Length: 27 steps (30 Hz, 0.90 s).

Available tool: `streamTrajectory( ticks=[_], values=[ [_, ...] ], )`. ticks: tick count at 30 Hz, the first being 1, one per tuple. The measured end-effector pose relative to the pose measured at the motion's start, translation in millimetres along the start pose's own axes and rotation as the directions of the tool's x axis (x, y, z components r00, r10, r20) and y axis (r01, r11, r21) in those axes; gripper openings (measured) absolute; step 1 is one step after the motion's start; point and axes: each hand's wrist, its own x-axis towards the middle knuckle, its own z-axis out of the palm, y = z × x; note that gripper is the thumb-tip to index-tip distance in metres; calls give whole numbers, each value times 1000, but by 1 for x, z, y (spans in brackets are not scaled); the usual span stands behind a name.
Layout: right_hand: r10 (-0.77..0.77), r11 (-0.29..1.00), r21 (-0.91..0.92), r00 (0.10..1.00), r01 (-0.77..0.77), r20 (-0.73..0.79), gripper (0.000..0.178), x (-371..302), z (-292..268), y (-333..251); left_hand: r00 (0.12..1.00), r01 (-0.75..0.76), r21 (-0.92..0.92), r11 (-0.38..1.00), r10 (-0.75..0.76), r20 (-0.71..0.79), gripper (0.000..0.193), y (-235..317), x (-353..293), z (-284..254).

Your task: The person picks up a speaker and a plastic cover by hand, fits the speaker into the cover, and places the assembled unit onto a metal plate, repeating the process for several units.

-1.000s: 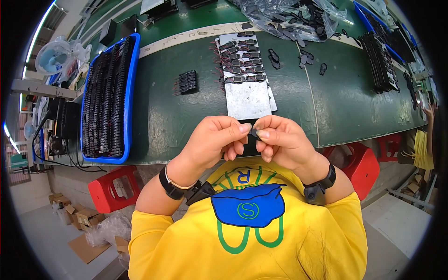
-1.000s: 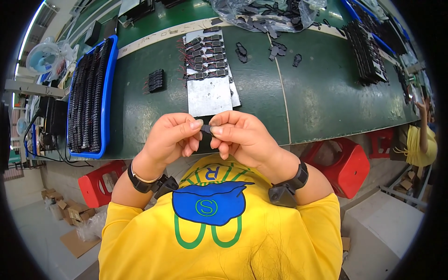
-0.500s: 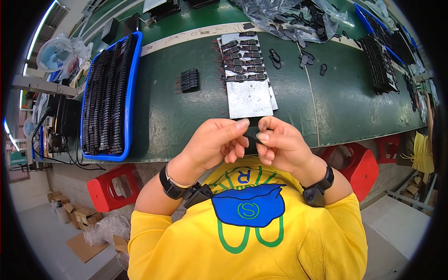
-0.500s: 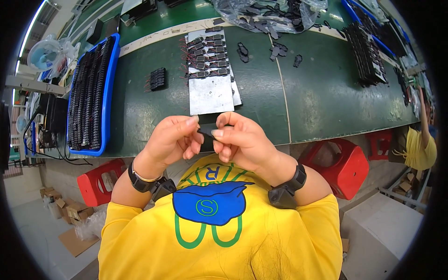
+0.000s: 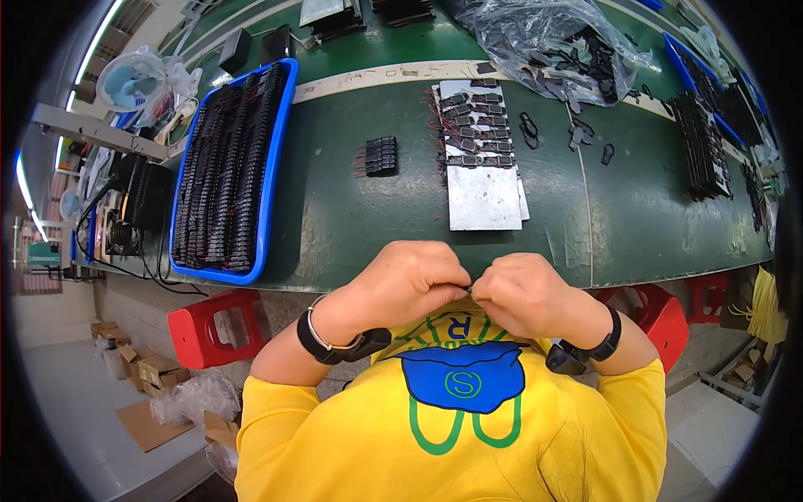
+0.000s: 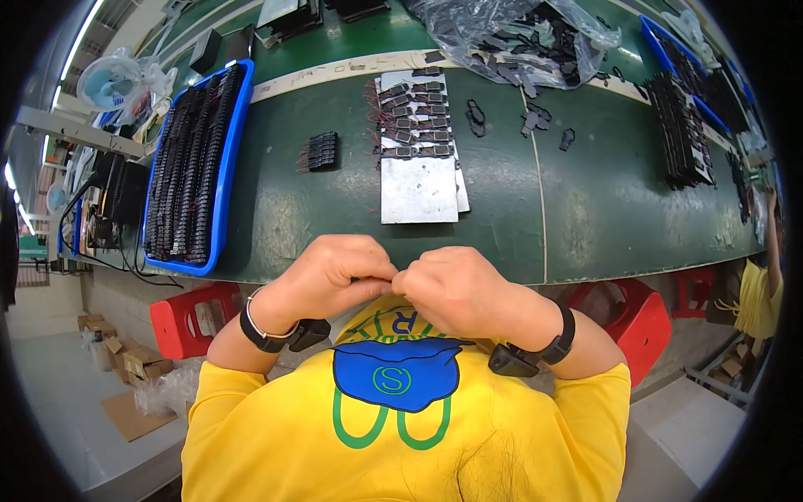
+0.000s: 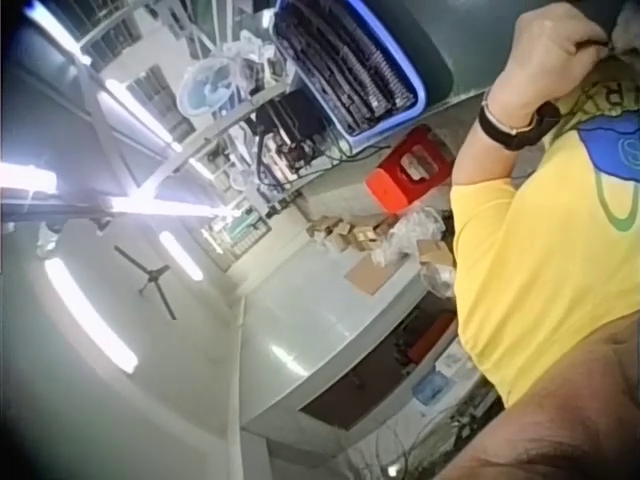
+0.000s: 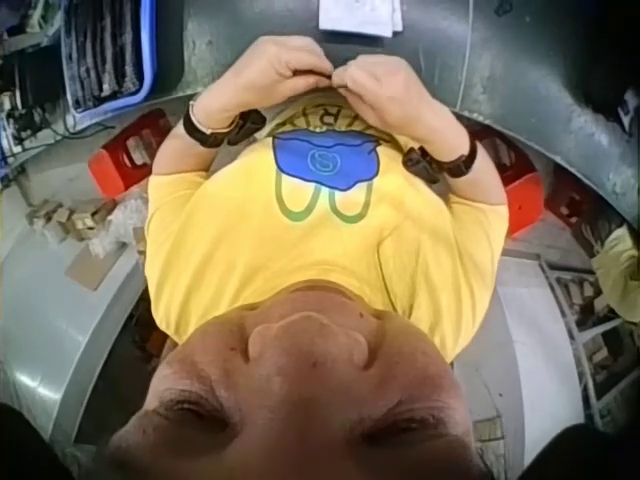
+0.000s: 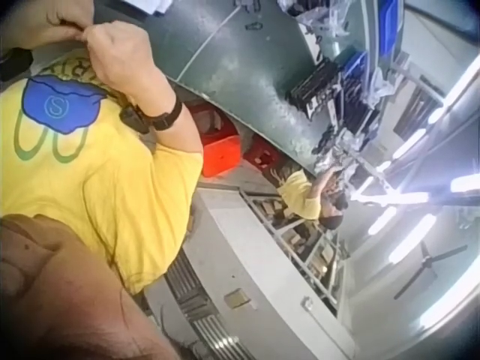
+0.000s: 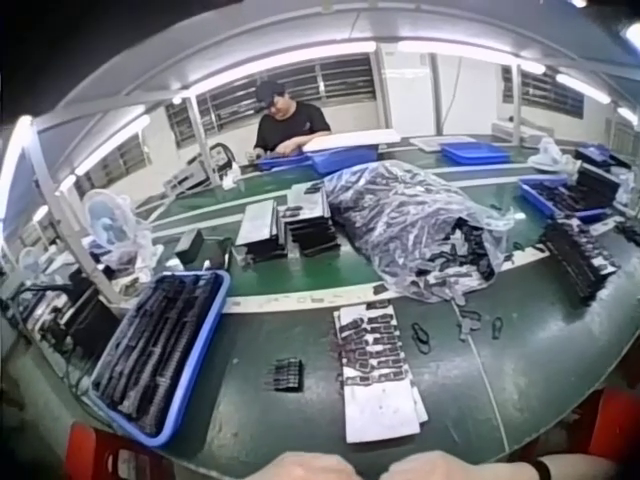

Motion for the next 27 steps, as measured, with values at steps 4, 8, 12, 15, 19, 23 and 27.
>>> streamTrajectory(
  ticks=[4,8,12,15,19,23,27],
  values=[
    [58,998,-27,996,-56,67,27,10,-1,-2,999,-35,152,988,34,9,11,1,-6,-12],
    [191,982,-2,978,-191,-80,28,15,-7,4,972,105,314,944,-31,-233,9,-21,-8,-37],
    [163,957,-207,967,-204,-197,22,31,-30,26,907,248,396,884,-69,-415,8,-54,-9,-60],
    [175,899,-366,965,-238,-198,16,51,-41,44,905,331,463,822,-137,-403,8,-61,-5,-66],
    [169,856,-464,971,-228,-167,16,65,-36,61,925,297,540,787,-96,-368,9,-65,1,-71],
    [198,826,-506,969,-247,-150,16,65,-31,68,930,264,577,773,-45,-365,11,-69,5,-70],
    [163,830,-515,976,-216,-147,17,62,-29,66,904,327,604,727,-56,-423,15,-64,4,-69]
  ],
)
